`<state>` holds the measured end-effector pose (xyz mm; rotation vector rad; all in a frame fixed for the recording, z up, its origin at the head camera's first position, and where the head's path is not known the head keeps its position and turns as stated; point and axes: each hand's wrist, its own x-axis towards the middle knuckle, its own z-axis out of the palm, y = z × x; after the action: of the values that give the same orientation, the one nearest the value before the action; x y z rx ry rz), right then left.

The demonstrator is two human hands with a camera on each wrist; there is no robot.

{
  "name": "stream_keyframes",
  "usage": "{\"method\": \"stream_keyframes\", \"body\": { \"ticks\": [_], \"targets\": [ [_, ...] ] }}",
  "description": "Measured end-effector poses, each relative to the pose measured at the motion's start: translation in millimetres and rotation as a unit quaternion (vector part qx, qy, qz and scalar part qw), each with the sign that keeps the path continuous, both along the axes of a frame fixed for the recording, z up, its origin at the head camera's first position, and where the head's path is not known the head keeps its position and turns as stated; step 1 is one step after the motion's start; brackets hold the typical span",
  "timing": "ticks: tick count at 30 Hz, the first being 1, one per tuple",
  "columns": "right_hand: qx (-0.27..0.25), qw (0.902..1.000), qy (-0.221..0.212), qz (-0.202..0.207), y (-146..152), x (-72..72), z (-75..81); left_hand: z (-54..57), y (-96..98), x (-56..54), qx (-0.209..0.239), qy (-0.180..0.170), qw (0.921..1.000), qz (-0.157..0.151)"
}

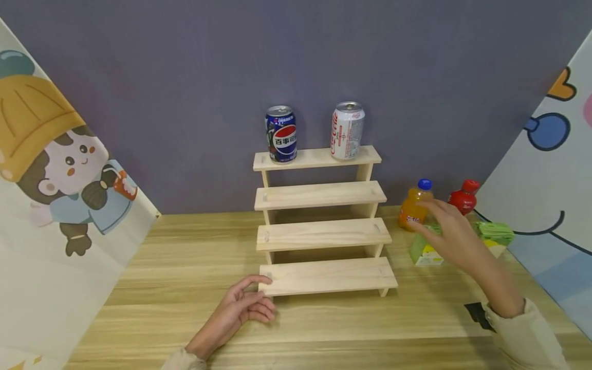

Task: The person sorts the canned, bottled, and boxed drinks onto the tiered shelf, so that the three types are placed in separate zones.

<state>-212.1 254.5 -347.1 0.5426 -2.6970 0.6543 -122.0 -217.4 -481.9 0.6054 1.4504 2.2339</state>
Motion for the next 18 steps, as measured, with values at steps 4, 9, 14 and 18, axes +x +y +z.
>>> {"method": "stream_keyframes", "body": {
  "ticks": [4, 9, 14, 18],
  "targets": [
    [0.015, 0.9995, 0.024, 0.012, 6.2, -3.0, -12.1, 0.8, -0.4, -0.5, -0.017, -0.010, 0.9998, 0.004],
    [0.038, 0.9989, 0.017, 0.020, 15.2, -7.9, -20.9, -0.4, -1.8, -0.2, -0.031, -0.019, 0.9993, 0.013],
    [0.056, 0.9979, -0.030, 0.017, 27.8, -15.7, -25.6, -3.3, -0.4, -2.0, -0.023, -0.008, 0.9997, 0.008],
    [0.056, 0.9947, -0.083, 0.023, 35.4, -21.0, -29.9, -2.3, -0.4, -2.0, -0.012, -0.005, 0.9999, 0.003]
  ]
}}
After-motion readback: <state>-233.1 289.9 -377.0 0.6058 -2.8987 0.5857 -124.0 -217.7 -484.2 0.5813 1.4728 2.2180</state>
